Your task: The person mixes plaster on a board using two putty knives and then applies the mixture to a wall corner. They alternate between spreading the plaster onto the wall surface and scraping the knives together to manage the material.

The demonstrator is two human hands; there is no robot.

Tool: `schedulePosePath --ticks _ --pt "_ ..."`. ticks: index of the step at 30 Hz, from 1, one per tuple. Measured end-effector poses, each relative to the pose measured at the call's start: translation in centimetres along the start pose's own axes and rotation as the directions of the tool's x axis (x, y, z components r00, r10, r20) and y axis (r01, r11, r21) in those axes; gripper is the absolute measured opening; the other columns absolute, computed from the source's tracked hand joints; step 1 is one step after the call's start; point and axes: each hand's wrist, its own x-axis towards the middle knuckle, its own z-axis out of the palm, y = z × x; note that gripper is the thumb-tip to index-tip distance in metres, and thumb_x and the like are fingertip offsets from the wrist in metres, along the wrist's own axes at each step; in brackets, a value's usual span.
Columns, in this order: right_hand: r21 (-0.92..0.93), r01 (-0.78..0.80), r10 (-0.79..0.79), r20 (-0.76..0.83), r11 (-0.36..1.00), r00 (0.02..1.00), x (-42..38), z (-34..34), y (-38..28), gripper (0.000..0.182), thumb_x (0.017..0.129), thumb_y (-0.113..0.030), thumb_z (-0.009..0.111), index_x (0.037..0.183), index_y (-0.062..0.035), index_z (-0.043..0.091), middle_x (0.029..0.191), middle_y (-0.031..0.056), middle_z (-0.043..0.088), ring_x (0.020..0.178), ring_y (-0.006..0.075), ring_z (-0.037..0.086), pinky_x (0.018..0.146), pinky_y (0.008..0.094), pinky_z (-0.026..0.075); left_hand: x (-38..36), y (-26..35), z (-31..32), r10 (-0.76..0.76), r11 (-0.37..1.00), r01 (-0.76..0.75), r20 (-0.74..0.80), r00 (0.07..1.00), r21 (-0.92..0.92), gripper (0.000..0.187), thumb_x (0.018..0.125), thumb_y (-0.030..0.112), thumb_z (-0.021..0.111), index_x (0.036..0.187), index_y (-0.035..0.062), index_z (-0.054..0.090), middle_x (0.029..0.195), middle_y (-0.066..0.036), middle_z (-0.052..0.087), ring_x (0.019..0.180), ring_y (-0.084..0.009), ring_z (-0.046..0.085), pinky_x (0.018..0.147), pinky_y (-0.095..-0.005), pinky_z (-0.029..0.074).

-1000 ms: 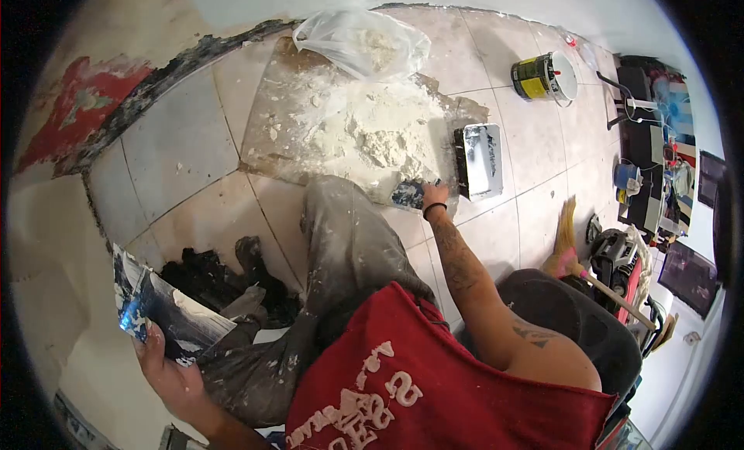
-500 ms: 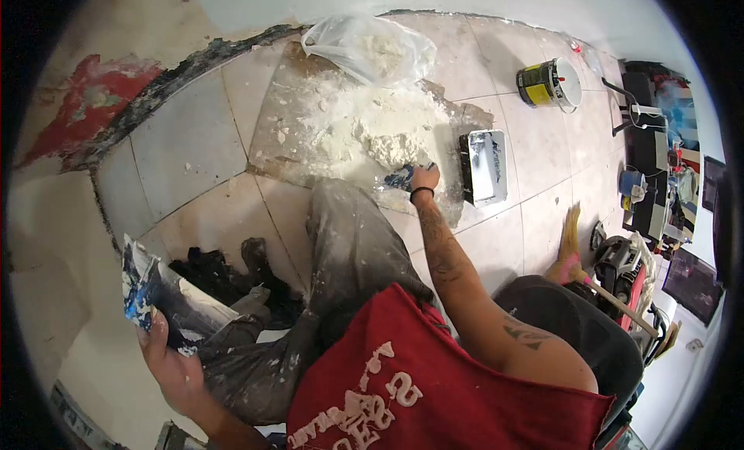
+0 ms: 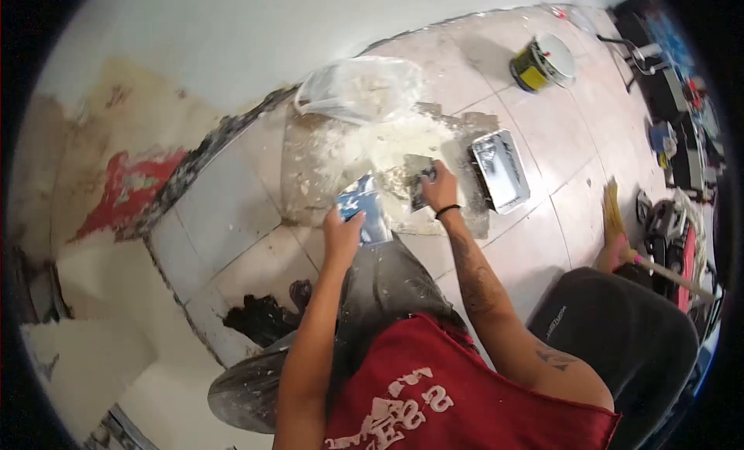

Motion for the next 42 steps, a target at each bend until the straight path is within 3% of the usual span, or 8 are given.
schedulePosePath --ticks 4,9,16,22,26,31,34,42 --pt "0.004 -0.063 0.062 0.096 0.998 0.993 0.2 -1.2 -2.9 0.02 0.066 -0.01 0.059 0.082 0.0002 0.052 0.073 0.0226 0.057 0.074 0.0406 0.056 0.064 0.0445 0.044 3.3 -0.3 6.8 0.267 0.938 -0.284 0.106 0.958 0.2 0.015 0.075 0.007 0.063 0.086 -0.0035 0.058 0.071 -0.012 0.06 0.063 -0.0192 0.055 0.059 -0.0342 0.043" --pt "0.056 -0.024 0.021 0.05 0.998 0.999 0.1 -1.0 -3.3 0.015 0.067 -0.008 0.055 0.078 0.0 0.049 0.074 0.0214 0.055 0.073 0.04 0.054 0.064 0.0448 0.043 4.7 -0.2 10.5 0.206 0.917 -0.233 0.117 0.972 0.322 0.015 0.077 0.001 0.058 0.09 -0.0061 0.057 0.081 -0.021 0.062 0.072 -0.0358 0.061 0.065 -0.0424 0.045" --pt "0.028 0.029 -0.031 0.088 0.999 0.996 0.6 -0.1 -1.6 0.013 0.068 -0.007 0.055 0.079 -0.0005 0.049 0.073 0.0206 0.054 0.072 0.0394 0.053 0.065 0.0455 0.042 5.6 -0.4 13.4 0.148 0.938 -0.149 0.029 0.989 0.314 0.018 0.073 -0.003 0.051 0.09 -0.0068 0.055 0.089 -0.026 0.059 0.089 -0.0438 0.055 0.077 -0.0467 0.043" --pt "0.007 0.085 -0.085 0.153 0.996 0.985 -0.4 -2.0 -2.9 0.018 0.067 -0.006 0.057 0.083 -0.0015 0.05 0.078 0.0197 0.054 0.076 0.0399 0.053 0.065 0.0458 0.042 8.6 -2.3 13.2 0.118 0.944 -0.137 0.081 0.99 0.301 0.019 0.072 0.001 0.054 0.089 -0.0057 0.057 0.086 -0.027 0.06 0.088 -0.0427 0.057 0.076 -0.0452 0.044" --pt "-0.046 0.074 -0.069 0.098 0.996 0.993 -1.0 -5.1 -3.1 0.021 0.068 -0.001 0.055 0.087 -0.0026 0.045 0.08 0.0185 0.051 0.075 0.0401 0.052 0.063 0.046 0.042 10.1 -3.8 12.1 0.096 0.937 -0.067 -0.069 0.993 0.343 0.024 0.068 0.006 0.06 0.089 -0.0047 0.058 0.087 -0.025 0.062 0.086 -0.0406 0.059 0.076 -0.0424 0.046" --pt "-0.09 0.245 -0.18 0.448 0.965 0.876 -4.5 -5.4 -2.2 0.016 0.074 -0.001 0.047 0.089 -0.0034 0.043 0.085 0.0165 0.049 0.08 0.0364 0.052 0.066 0.0453 0.044 10.6 -3.5 10.4 0.132 0.947 -0.115 -0.038 0.991 0.3 0.03 0.063 0.008 0.067 0.088 -0.003 0.055 0.084 -0.023 0.062 0.083 -0.0375 0.061 0.074 -0.04 0.047" --pt "-0.004 0.307 -0.274 0.437 0.952 0.856 -4.5 -3.9 -1.7 0.017 0.075 0.001 0.045 0.091 -0.0028 0.044 0.086 0.0166 0.05 0.083 0.0358 0.052 0.068 0.0442 0.045 10.7 -4.0 10.3 0.117 0.958 -0.108 -0.018 0.993 0.266 0.031 0.062 0.008 0.068 0.088 -0.0029 0.055 0.085 -0.022 0.062 0.083 -0.0368 0.061 0.074 -0.0396 0.048" --pt "-0.06 0.234 -0.189 0.417 0.97 0.889 1.5 -1.1 2.3 0.013 0.072 0.002 0.045 0.083 -0.0043 0.049 0.084 0.0162 0.052 0.085 0.0358 0.052 0.073 0.0433 0.043 8.7 -2.1 7.6 0.061 0.956 -0.056 -0.009 0.998 0.287 0.037 0.066 0.007 0.069 0.1 -0.0011 0.057 0.089 -0.021 0.063 0.086 -0.0363 0.061 0.075 -0.0402 0.047"
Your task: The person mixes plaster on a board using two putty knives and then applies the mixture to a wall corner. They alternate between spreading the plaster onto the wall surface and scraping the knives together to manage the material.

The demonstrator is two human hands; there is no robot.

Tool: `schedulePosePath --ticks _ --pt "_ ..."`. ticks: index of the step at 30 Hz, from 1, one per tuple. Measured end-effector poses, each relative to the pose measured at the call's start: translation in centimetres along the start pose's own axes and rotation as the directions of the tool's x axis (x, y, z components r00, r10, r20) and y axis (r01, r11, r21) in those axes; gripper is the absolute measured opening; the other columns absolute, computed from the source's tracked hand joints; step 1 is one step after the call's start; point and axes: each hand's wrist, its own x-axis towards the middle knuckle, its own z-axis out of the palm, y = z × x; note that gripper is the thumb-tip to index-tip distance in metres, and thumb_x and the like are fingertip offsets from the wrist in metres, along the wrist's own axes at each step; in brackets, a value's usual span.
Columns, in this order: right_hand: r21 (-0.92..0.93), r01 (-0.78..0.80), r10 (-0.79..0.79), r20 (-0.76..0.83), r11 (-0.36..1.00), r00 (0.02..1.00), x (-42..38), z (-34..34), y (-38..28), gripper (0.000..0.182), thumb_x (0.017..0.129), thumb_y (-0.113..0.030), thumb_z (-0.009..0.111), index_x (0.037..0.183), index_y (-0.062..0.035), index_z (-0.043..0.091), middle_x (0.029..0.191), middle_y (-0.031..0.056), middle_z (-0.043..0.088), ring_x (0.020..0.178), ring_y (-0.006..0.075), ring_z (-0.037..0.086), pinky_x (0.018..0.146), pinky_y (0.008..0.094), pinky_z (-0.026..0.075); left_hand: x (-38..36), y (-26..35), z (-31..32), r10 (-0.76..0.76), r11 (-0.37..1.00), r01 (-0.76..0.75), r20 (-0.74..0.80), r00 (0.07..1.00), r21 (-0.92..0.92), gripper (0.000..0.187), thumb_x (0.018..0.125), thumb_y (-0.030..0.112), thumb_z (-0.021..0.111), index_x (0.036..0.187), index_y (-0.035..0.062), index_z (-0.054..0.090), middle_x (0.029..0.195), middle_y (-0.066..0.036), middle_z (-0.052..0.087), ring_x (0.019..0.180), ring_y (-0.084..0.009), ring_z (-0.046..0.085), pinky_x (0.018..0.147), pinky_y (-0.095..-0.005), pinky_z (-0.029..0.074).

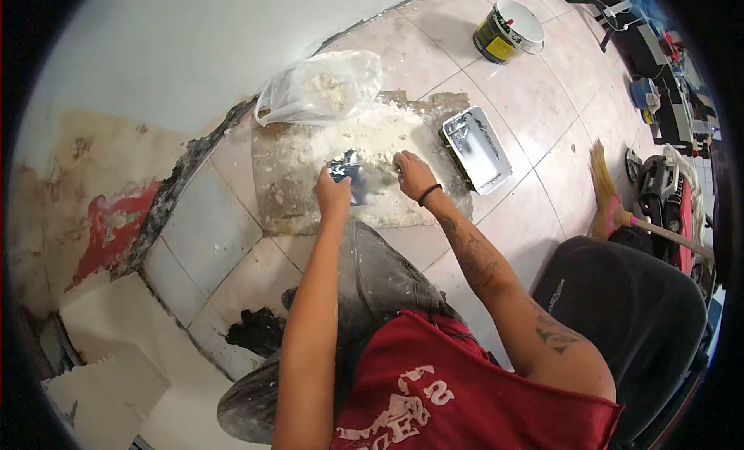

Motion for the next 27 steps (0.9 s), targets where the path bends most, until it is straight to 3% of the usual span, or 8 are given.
schedulePosePath --ticks 7,10,11,12,17,21,22,27 --pt "-0.117 0.284 -0.269 0.133 0.952 0.954 -0.9 -0.8 -2.3 0.014 0.072 0.002 0.049 0.086 -0.0025 0.049 0.086 0.0136 0.051 0.087 0.0327 0.05 0.075 0.0415 0.043 -0.3 0.0 -2.3 0.202 0.959 -0.214 0.08 0.976 0.185 0.032 0.071 0.006 0.065 0.102 0.0029 0.057 0.086 -0.023 0.062 0.086 -0.0402 0.059 0.074 -0.0447 0.045" --pt "-0.155 0.039 -0.011 0.178 0.987 0.984 -2.7 0.6 -5.6 0.021 0.073 0.003 0.05 0.093 -0.0023 0.047 0.089 0.0151 0.051 0.089 0.0332 0.052 0.074 0.0411 0.046 -0.3 1.4 -3.0 0.217 0.965 -0.203 -0.072 0.974 0.167 0.029 0.072 0.005 0.064 0.1 0.0023 0.057 0.084 -0.022 0.063 0.083 -0.04 0.06 0.072 -0.0435 0.045" --pt "-0.192 0.016 0.014 0.153 0.981 0.988 -3.6 2.9 -5.3 0.023 0.071 0.002 0.051 0.092 -0.0025 0.044 0.088 0.0171 0.053 0.086 0.0358 0.053 0.071 0.0444 0.045 -0.6 1.9 -3.7 0.183 0.983 -0.178 -0.139 0.973 0.049 0.025 0.072 0.003 0.064 0.096 0.0001 0.056 0.081 -0.021 0.063 0.077 -0.0364 0.062 0.069 -0.0398 0.046" --pt "-0.199 -0.04 0.087 0.233 0.979 0.969 -4.1 3.5 -6.2 0.025 0.07 0.002 0.052 0.093 -0.0014 0.044 0.09 0.0179 0.054 0.089 0.0358 0.053 0.073 0.0442 0.046 -0.4 1.4 -4.1 0.181 0.983 -0.184 -0.196 0.964 0.0 0.025 0.072 0.002 0.065 0.095 -0.0006 0.056 0.081 -0.02 0.063 0.076 -0.0344 0.062 0.068 -0.0385 0.046" --pt "-0.169 -0.005 0.05 0.264 0.986 0.963 -3.7 7.2 -7.7 0.025 0.076 0.0 0.051 0.099 -0.0004 0.044 0.098 0.0215 0.052 0.092 0.036 0.054 0.074 0.0429 0.048 -1.6 -3.9 -9.1 0.111 0.956 -0.197 -0.354 0.929 -0.217 0.021 0.071 0.001 0.066 0.089 -0.0034 0.056 0.082 -0.011 0.061 0.073 -0.0189 0.058 0.067 -0.0313 0.045" --pt "-0.087 -0.107 0.126 0.254 0.99 0.959 -0.4 9.8 -7.2 0.023 0.076 -0.003 0.049 0.098 0.0016 0.044 0.096 0.0249 0.054 0.085 0.0389 0.057 0.074 0.0448 0.047 -6.9 -2.7 -16.0 0.006 0.941 -0.14 -0.397 0.918 -0.309 0.019 0.074 0.002 0.066 0.09 -0.0026 0.056 0.084 -0.005 0.059 0.074 -0.0122 0.054 0.068 -0.0269 0.045" --pt "-0.1 -0.173 0.191 0.208 0.98 0.959 0.5 11.3 -5.6 0.026 0.07 -0.006 0.055 0.094 -0.0007 0.047 0.087 0.0241 0.058 0.085 0.0396 0.057 0.074 0.0458 0.046 -8.5 -2.1 -17.6 -0.063 0.935 -0.085 -0.4 0.914 -0.343 0.019 0.074 0.002 0.066 0.09 -0.0022 0.056 0.084 -0.004 0.059 0.074 -0.0116 0.053 0.068 -0.0263 0.044" --pt "-0.03 -0.201 0.203 0.139 0.979 0.969 2.0 8.0 -2.1 0.025 0.069 -0.009 0.059 0.092 -0.004 0.05 0.083 0.0222 0.061 0.082 0.0398 0.058 0.073 0.0466 0.046 -16.4 0.1 -24.2 -0.039 0.977 -0.064 -0.473 0.88 -0.201 0.016 0.078 0.003 0.064 0.092 0.0004 0.056 0.084 -0.002 0.058 0.074 -0.009 0.052 0.067 -0.0242 0.043"
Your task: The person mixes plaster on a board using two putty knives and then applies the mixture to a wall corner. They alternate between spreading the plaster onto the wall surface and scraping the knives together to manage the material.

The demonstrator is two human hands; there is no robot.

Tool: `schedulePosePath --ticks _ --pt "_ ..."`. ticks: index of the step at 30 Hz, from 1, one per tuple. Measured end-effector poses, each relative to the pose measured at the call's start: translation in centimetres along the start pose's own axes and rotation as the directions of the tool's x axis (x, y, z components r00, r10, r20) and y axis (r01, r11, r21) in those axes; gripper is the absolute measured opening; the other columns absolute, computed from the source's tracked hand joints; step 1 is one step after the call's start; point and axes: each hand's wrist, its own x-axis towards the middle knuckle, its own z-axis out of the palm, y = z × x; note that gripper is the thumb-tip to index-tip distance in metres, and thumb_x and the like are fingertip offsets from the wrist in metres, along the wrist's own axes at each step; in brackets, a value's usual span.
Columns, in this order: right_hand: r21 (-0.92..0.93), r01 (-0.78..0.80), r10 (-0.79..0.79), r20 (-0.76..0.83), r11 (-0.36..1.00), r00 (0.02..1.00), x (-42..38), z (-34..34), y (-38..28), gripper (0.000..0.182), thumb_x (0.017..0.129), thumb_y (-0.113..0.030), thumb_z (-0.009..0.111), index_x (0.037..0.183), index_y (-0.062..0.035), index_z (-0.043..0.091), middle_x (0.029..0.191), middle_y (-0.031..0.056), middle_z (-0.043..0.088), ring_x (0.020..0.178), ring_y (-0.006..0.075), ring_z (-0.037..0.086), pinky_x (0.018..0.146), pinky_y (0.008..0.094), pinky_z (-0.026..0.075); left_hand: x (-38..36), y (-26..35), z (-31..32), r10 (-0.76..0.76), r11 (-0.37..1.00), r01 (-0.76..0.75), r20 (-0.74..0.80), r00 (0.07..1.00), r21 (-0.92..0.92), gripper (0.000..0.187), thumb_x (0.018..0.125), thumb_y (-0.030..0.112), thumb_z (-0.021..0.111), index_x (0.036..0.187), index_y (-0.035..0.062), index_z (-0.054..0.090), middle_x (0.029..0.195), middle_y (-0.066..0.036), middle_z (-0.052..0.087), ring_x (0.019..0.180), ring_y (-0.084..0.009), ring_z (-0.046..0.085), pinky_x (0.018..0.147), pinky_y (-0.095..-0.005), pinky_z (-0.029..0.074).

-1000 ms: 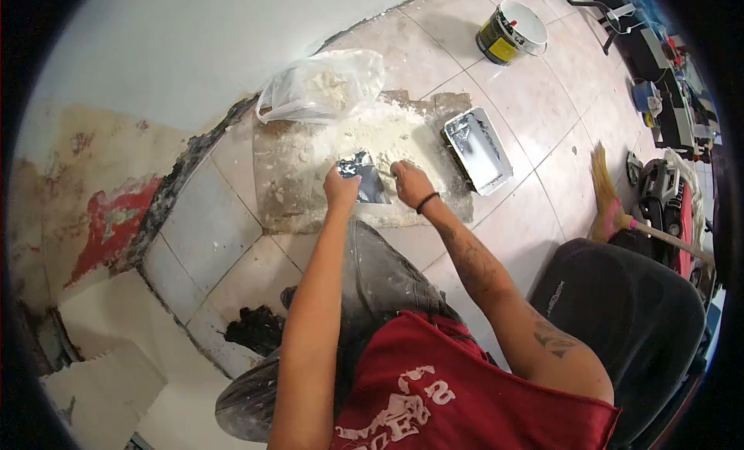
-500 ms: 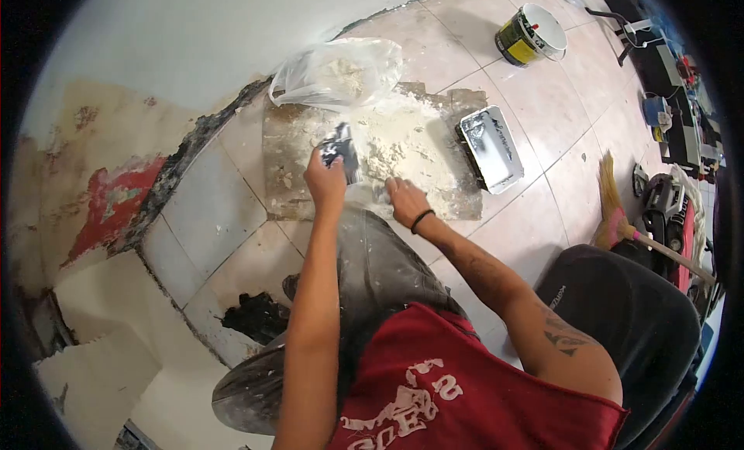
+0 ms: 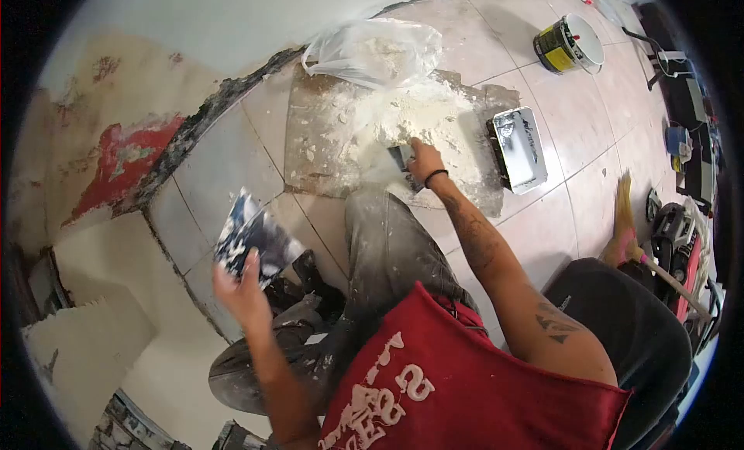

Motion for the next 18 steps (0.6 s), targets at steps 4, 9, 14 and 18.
schedulePosePath --ticks 4,9,14,18 --pt "-0.047 0.052 -0.053 -0.021 0.998 0.998 0.2 -2.0 1.8 0.023 0.068 -0.011 0.06 0.088 -0.0034 0.05 0.079 0.0232 0.06 0.08 0.0407 0.057 0.07 0.0466 0.045 -1.0 2.2 -5.3 -0.02 0.988 0.012 0.046 0.999 0.155 0.019 0.079 0.002 0.063 0.096 -0.0008 0.056 0.087 -0.003 0.059 0.076 -0.0088 0.053 0.071 -0.0236 0.043" --pt "-0.002 0.052 -0.051 0.081 0.999 0.995 -0.6 -3.6 0.6 0.024 0.069 -0.013 0.062 0.087 -0.003 0.051 0.076 0.0218 0.059 0.077 0.0394 0.058 0.067 0.0449 0.045 0.0 2.6 -8.6 -0.057 0.965 0.037 0.071 0.996 0.259 0.023 0.08 0.0 0.061 0.102 -0.0032 0.055 0.092 -0.006 0.059 0.084 -0.0115 0.054 0.077 -0.025 0.042" --pt "0.102 0.239 -0.227 -0.115 0.966 0.967 0.7 0.7 -4.2 0.024 0.071 -0.015 0.064 0.083 -0.002 0.048 0.072 0.0192 0.056 0.076 0.0395 0.056 0.064 0.0442 0.043 0.7 3.0 -6.9 -0.012 0.979 0.006 0.03 0.999 0.202 0.022 0.08 -0.002 0.059 0.102 -0.0031 0.054 0.09 -0.005 0.059 0.082 -0.0117 0.055 0.077 -0.0248 0.043" --pt "0.06 0.08 -0.069 -0.17 0.995 0.983 4.2 2.9 -4.3 0.023 0.07 -0.014 0.06 0.087 -0.0019 0.05 0.077 0.0221 0.059 0.08 0.0418 0.056 0.069 0.0474 0.045 0.5 2.2 -6.7 -0.036 0.99 0.026 0.071 0.997 0.137 0.022 0.08 -0.001 0.061 0.101 -0.0019 0.055 0.092 -0.004 0.059 0.081 -0.0106 0.055 0.076 -0.0244 0.043"
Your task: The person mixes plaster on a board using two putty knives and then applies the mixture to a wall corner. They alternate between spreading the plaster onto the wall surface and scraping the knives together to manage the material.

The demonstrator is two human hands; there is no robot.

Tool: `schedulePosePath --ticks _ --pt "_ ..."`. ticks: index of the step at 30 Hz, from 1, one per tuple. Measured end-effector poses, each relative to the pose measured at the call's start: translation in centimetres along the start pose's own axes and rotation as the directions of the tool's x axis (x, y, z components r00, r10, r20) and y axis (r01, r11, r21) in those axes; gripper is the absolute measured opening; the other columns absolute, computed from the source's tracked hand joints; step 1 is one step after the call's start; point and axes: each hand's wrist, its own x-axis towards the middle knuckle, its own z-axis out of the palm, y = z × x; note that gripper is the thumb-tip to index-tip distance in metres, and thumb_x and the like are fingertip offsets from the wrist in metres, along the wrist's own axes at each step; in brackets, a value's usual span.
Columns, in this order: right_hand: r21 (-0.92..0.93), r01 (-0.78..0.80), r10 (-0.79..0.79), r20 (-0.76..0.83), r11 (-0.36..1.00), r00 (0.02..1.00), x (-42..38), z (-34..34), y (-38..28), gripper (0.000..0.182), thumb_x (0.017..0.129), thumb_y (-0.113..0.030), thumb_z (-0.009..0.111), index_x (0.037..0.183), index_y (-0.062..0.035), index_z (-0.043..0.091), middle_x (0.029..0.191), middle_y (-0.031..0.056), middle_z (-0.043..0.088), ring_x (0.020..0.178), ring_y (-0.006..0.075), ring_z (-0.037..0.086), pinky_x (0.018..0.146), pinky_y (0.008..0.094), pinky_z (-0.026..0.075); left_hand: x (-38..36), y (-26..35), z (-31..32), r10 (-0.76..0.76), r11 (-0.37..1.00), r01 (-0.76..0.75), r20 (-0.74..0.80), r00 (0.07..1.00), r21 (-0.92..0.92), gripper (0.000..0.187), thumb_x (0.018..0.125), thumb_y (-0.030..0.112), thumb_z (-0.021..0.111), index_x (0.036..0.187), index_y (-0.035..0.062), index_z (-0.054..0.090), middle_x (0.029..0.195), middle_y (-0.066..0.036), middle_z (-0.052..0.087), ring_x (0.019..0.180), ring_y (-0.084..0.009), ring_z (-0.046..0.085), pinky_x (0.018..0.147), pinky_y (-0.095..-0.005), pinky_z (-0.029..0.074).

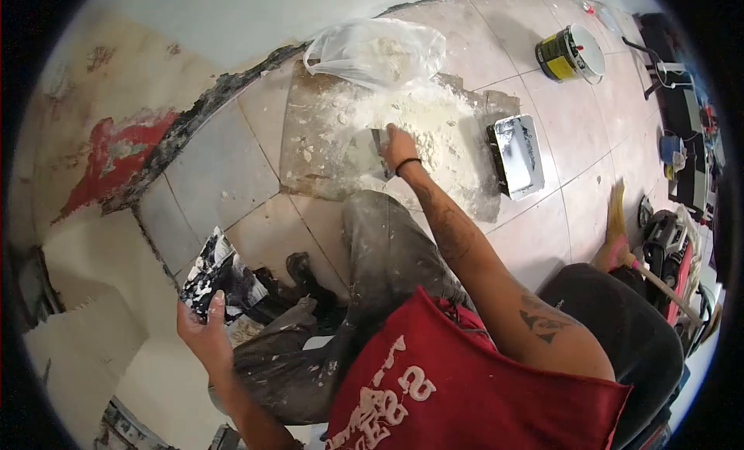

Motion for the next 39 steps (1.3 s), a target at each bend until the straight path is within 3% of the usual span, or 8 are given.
schedulePosePath --ticks 9,17,20,29,31,33,37,39 --pt "-0.114 -0.257 0.244 -0.116 0.96 0.963 -2.8 -4.3 3.8 0.025 0.067 -0.012 0.059 0.089 -0.0024 0.053 0.078 0.0242 0.06 0.078 0.0422 0.058 0.069 0.0473 0.047 -0.3 -0.4 0.2 -0.024 0.999 0.022 0.067 0.997 0.034 0.022 0.08 0.002 0.062 0.101 -0.0022 0.055 0.088 -0.002 0.058 0.077 -0.0084 0.053 0.072 -0.0232 0.043" --pt "-0.013 -0.045 0.044 -0.031 0.999 0.999 -2.0 -0.4 0.7 0.027 0.069 -0.013 0.063 0.09 -0.0016 0.052 0.081 0.0242 0.059 0.082 0.0418 0.056 0.071 0.0478 0.045 -0.5 0.5 0.8 -0.004 1.0 0.003 0.09 0.996 0.008 0.021 0.079 0.002 0.061 0.1 -0.0014 0.056 0.088 -0.002 0.058 0.077 -0.0079 0.053 0.072 -0.0231 0.043" --pt "-0.009 -0.165 0.166 0.089 0.986 0.982 -1.3 -1.1 0.8 0.027 0.067 -0.01 0.062 0.09 -0.0013 0.051 0.082 0.0253 0.059 0.083 0.0419 0.057 0.072 0.0476 0.046 -0.6 0.5 0.6 -0.015 0.999 0.011 0.093 0.996 0.043 0.018 0.078 0.002 0.062 0.094 -0.0005 0.055 0.084 -0.002 0.057 0.073 -0.0077 0.051 0.067 -0.0224 0.042" --pt "0.107 -0.111 0.127 -0.154 0.988 0.98 -4.7 -8.1 7.2 0.031 0.066 -0.017 0.067 0.088 -0.0009 0.052 0.074 0.0219 0.057 0.072 0.0361 0.057 0.064 0.0403 0.045 -0.5 0.7 0.4 -0.04 0.998 0.035 0.09 0.995 0.054 0.019 0.079 0.002 0.063 0.095 -0.0005 0.054 0.084 -0.002 0.057 0.073 -0.0079 0.051 0.068 -0.0224 0.041" --pt "0.176 -0.199 0.23 -0.18 0.964 0.956 -6.6 -9.1 11.0 0.036 0.068 -0.022 0.07 0.089 0.0026 0.054 0.083 0.0223 0.06 0.077 0.0382 0.058 0.066 0.0412 0.045 -0.5 0.6 0.2 -0.053 0.997 0.048 0.099 0.994 0.054 0.021 0.079 0.002 0.062 0.098 -0.001 0.054 0.087 -0.002 0.058 0.076 -0.0078 0.052 0.07 -0.0225 0.042" --pt "0.492 -0.23 0.377 -0.224 0.84 0.899 -9.2 -8.6 15.5 0.025 0.07 -0.014 0.069 0.082 0.0041 0.059 0.069 0.0142 0.06 0.062 0.0211 0.056 0.058 0.0339 0.044 -0.4 0.7 0.3 -0.039 0.997 0.032 0.102 0.994 0.065 0.021 0.079 0.002 0.062 0.099 -0.0013 0.054 0.088 -0.002 0.058 0.077 -0.0077 0.052 0.071 -0.0223 0.042" --pt "0.201 -0.633 0.664 -0.22 0.747 0.714 -13.2 -8.7 18.1 0.022 0.068 -0.014 0.071 0.074 0.0032 0.058 0.063 0.0116 0.059 0.056 0.0186 0.053 0.055 0.0333 0.043 -0.5 0.1 0.1 -0.057 0.998 0.053 0.129 0.99 0.031 0.021 0.08 0.002 0.062 0.099 -0.0013 0.054 0.088 -0.002 0.058 0.077 -0.0076 0.052 0.071 -0.0221 0.042" --pt "0.293 -0.577 0.646 -0.278 0.762 0.711 -13.8 -5.7 20.5 0.023 0.067 -0.015 0.072 0.073 0.0022 0.058 0.063 0.0118 0.059 0.057 0.0204 0.053 0.056 0.0344 0.043 -0.6 0.0 0.0 -0.05 0.998 0.043 0.139 0.989 0.049 0.021 0.08 0.002 0.062 0.099 -0.0012 0.054 0.088 -0.002 0.058 0.077 -0.0075 0.052 0.071 -0.0219 0.042"
